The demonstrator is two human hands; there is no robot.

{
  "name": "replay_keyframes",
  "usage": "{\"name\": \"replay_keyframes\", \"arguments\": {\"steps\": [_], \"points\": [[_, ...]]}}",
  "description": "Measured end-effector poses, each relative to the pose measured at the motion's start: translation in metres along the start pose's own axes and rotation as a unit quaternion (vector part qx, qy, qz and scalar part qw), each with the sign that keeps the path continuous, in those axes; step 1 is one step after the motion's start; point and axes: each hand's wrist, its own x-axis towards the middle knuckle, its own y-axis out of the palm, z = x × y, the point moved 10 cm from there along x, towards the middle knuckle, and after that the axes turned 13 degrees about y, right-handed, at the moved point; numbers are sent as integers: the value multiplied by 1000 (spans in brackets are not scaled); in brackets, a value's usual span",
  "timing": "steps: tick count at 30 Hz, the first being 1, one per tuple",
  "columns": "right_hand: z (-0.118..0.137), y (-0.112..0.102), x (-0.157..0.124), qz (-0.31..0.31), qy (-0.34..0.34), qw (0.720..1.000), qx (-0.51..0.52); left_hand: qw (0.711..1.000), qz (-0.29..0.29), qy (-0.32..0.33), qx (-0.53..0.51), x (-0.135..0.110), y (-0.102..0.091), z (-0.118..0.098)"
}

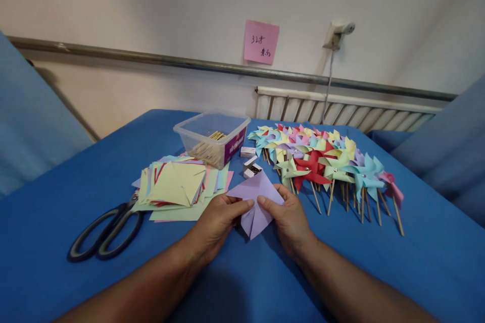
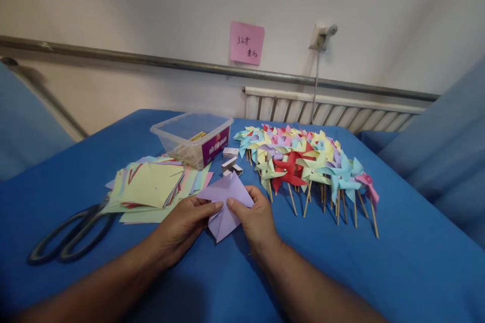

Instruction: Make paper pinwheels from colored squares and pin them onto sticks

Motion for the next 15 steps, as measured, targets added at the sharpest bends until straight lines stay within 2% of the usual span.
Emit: {"name": "replay_keyframes", "arguments": {"steps": [3, 7, 9, 11, 15], "points": [[7, 2, -4, -1, -35, 999, -41, 1000, -23, -4, 13, 0, -5, 0], [35, 5, -22, -14, -168, 977, -133, 998, -55, -4, -6, 2, -13, -3], [49, 8, -34, -33, -243, 947, -210, 997, -71, -6, -30, 3, -16, -6], [59, 15, -45, -48, -307, 902, -300, 995, -85, -11, -56, 4, -18, -7], [59, 38, -57, -24, -364, 820, -440, 991, -102, -21, -87, 3, -20, -8]]}}
